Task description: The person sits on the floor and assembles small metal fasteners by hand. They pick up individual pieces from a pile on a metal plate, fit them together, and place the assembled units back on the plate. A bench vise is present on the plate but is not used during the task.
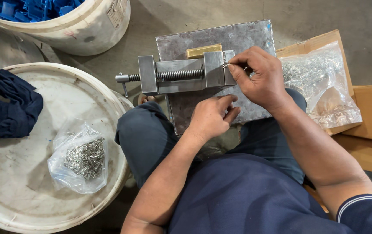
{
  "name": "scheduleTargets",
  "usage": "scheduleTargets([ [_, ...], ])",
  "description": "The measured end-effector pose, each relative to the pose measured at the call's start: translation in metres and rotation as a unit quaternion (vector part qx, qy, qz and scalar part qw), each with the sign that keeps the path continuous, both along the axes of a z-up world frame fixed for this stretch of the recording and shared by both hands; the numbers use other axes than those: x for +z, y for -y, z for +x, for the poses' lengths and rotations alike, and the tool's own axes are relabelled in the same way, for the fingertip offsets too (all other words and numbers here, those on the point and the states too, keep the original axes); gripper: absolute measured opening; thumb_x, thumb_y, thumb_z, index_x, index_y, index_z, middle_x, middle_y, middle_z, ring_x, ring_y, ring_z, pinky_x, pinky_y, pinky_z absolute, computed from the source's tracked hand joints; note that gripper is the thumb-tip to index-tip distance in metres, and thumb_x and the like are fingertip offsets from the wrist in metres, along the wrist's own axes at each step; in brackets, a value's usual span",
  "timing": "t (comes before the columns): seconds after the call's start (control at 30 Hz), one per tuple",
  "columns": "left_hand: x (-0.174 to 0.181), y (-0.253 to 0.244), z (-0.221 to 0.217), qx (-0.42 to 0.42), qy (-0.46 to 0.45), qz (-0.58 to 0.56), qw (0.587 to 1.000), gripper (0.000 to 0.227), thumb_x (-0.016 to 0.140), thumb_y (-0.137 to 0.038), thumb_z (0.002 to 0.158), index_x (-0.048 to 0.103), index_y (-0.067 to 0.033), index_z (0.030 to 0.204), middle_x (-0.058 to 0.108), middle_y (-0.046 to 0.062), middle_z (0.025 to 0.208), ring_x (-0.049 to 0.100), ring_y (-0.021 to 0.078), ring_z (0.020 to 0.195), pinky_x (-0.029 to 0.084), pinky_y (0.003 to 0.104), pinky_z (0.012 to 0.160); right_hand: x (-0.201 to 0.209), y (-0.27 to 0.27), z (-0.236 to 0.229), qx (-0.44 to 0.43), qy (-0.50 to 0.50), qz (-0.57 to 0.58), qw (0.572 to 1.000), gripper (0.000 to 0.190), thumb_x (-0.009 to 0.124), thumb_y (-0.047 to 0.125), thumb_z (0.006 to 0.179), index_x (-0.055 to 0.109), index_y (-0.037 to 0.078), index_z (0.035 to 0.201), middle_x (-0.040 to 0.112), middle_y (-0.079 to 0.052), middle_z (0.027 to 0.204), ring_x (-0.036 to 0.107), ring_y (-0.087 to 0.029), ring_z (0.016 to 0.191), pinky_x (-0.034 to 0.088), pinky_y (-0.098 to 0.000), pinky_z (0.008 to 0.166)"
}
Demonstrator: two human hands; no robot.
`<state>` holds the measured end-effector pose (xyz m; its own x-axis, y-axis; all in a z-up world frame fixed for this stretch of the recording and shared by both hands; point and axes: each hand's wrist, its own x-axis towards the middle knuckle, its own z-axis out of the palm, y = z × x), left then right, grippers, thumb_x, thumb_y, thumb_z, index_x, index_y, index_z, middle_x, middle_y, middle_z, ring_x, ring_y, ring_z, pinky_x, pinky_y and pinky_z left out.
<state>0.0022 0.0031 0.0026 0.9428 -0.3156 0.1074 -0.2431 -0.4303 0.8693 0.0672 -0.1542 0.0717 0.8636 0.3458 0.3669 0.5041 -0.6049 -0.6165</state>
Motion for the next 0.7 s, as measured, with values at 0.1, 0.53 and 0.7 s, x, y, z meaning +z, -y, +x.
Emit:
scheduleTargets([
  [0.1,0.002,-0.001,0.0,-0.006,-0.001,0.007,1.0,0.027,0.071,-0.03,0.092,0.072,-0.0119,0.111,0.075,0.005,0.082,0.073,0.0279,0.079,0.057,0.042,0.072,0.001,-0.002,0.0,0.002,0.006,-0.013,1.0,0.008,0.077,0.005,0.1,0.073,0.001,0.106,0.07,-0.011,0.098,0.071,-0.02,0.082,0.057,-0.0301,0.071],
  [0.53,-0.001,-0.001,-0.001,-0.009,0.029,0.005,1.0,0.027,0.071,-0.029,0.092,0.071,-0.0096,0.11,0.075,0.006,0.082,0.073,0.0283,0.078,0.057,0.042,0.072,0.006,-0.003,-0.021,-0.011,0.056,-0.095,0.994,0.017,0.078,0.013,0.098,0.076,0.007,0.114,0.067,-0.009,0.096,0.066,-0.022,0.079,0.053,-0.0343,0.067],
  [0.7,-0.001,-0.001,-0.001,-0.012,0.023,0.027,0.999,0.019,0.072,-0.027,0.09,0.068,-0.0087,0.094,0.073,0.006,0.078,0.071,0.0306,0.075,0.055,0.044,0.068,0.008,-0.001,-0.033,-0.001,0.08,-0.129,0.988,0.027,0.081,0.023,0.095,0.077,0.011,0.118,0.063,-0.005,0.088,0.062,-0.023,0.076,0.051,-0.0374,0.066],
])
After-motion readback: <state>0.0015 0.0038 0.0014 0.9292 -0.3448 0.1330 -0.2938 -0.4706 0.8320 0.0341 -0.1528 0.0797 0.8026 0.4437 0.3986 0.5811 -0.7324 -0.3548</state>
